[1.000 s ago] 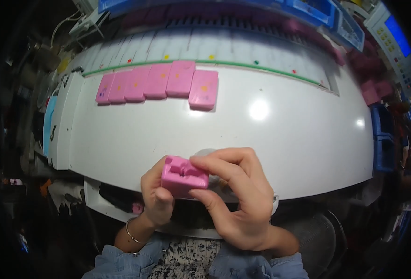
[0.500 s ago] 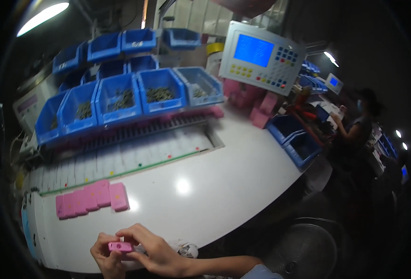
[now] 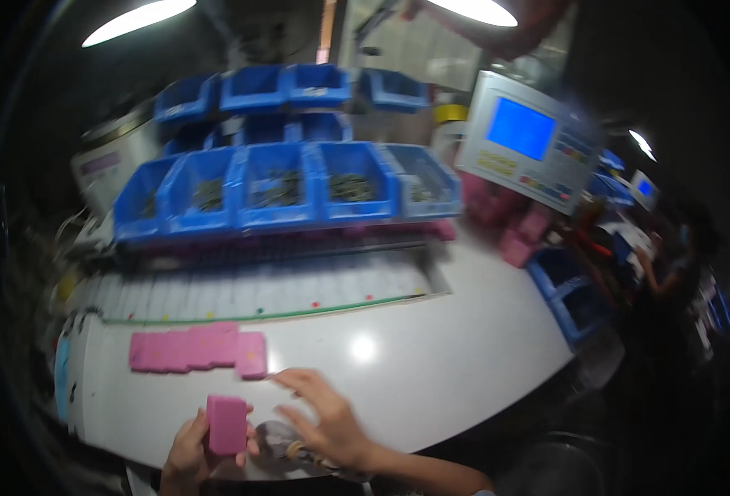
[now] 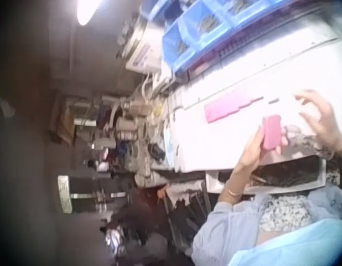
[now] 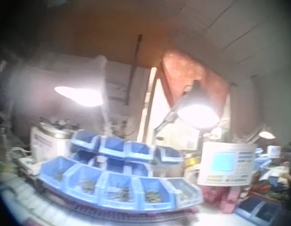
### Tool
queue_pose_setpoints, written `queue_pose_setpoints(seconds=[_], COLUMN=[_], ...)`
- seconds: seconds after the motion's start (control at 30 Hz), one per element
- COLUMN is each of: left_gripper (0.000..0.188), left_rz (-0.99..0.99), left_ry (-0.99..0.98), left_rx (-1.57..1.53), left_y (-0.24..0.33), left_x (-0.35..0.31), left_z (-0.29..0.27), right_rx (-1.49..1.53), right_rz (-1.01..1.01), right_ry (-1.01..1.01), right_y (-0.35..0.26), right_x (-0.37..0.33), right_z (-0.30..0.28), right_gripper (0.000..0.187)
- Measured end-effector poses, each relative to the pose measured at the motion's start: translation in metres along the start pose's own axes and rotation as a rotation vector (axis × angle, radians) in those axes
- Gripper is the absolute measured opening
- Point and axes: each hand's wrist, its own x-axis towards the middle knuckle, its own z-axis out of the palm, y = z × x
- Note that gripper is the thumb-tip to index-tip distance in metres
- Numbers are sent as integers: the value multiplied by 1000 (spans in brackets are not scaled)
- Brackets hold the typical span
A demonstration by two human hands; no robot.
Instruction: Assembling small metal parts using pink molds and various components in a workshop environment.
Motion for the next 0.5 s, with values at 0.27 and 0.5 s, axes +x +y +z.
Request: queue_pose_setpoints(seconds=[0.27,0.5], left_gripper=[36,35], left_rz=[322,840], left_ry=[458,880], left_rx=[192,691], left_y=[78,165], left_x=[28,84], left_z=[-93,-242], right_rx=[264,-6], right_rz=[383,216], right_ry=[105,-48], right_y=[78,77], right_x=[10,21], right_z=[2,18], right_gripper=[12,13])
